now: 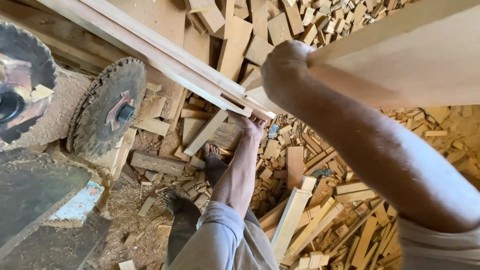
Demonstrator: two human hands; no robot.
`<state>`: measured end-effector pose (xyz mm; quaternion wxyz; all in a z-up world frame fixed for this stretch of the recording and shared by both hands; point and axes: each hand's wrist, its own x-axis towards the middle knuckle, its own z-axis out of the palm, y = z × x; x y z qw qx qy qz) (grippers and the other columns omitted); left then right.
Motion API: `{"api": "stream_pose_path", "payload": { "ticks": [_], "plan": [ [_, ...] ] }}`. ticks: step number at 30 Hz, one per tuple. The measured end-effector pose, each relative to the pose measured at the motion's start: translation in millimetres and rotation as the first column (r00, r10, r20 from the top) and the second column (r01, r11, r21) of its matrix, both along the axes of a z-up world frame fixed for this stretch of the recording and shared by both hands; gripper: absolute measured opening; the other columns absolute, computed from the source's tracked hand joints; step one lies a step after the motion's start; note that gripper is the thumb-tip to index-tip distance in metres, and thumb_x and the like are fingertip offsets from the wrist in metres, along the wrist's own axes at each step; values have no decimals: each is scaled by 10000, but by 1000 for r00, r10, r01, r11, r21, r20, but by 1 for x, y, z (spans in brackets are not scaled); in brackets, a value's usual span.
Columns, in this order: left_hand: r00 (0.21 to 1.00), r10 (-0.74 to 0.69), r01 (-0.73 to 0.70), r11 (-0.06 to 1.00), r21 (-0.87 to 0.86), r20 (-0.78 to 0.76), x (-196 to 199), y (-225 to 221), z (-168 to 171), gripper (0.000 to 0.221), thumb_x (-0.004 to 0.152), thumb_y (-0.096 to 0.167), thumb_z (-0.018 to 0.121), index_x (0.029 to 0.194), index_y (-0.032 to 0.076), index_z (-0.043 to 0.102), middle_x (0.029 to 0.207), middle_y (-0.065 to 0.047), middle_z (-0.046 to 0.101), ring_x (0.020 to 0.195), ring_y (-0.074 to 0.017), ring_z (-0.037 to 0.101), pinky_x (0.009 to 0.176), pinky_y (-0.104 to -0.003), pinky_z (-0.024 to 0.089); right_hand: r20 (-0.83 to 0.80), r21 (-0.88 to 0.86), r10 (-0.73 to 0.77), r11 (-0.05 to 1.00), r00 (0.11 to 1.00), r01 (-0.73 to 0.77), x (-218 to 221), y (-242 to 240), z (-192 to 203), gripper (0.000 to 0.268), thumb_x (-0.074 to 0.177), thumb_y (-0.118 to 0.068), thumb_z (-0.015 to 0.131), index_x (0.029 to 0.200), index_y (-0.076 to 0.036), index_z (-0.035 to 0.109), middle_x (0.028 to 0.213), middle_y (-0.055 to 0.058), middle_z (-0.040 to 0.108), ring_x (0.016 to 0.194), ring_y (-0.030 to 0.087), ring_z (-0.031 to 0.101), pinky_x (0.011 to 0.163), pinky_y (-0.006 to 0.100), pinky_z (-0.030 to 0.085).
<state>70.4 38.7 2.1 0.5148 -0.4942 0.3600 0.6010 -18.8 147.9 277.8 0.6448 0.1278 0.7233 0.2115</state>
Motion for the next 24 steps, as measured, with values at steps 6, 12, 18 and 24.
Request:
{"api": "stream_pose_path", "payload": {
  "ticks": [6, 12, 18, 24],
  "plan": [
    [1000, -22, 22, 998, 51, 9, 1, 0, -10, 1109, 697, 914, 339, 1539, 207, 483, 1455, -262, 558, 1299, -401, 578, 1001, -623, 534, -103, 65, 90, 994, 991, -83, 2, -8, -17, 119, 1041, -193, 643, 1018, -190, 760, 936, 138, 801, 731, 102, 655, 596, 197, 580],
    [998, -69, 70, 994, 87, -11, 6, 23, -15, 1185, 692, 951, 315, 1590, 183, 395, 1416, -274, 554, 1254, -403, 595, 974, -629, 525, -155, 22, -91, 995, 984, 96, 28, 13, -21, 31, 984, -235, 738, 989, -222, 766, 826, 58, 714, 678, 109, 567, 575, 231, 578],
    [998, -64, 64, 992, 111, -4, 8, 15, -4, 1189, 684, 971, 350, 1579, 188, 355, 1412, -240, 505, 1276, -382, 554, 1026, -655, 463, -538, 136, 265, 964, 800, -228, 47, 4, -83, 169, 665, -37, 605, 512, -104, 628, 483, 143, 458, 530, 276, 515, 419, 511, 459],
    [994, -101, 106, 981, 165, -38, 2, 18, 0, 1198, 675, 990, 385, 1567, 192, 315, 1409, -207, 456, 1298, -361, 513, 1078, -682, 401, -426, -23, -34, 999, 904, 27, 1, 2, -29, 185, 734, 7, 670, 564, -61, 649, 566, 114, 592, 564, 295, 595, 491, 417, 515]
  ]
}}
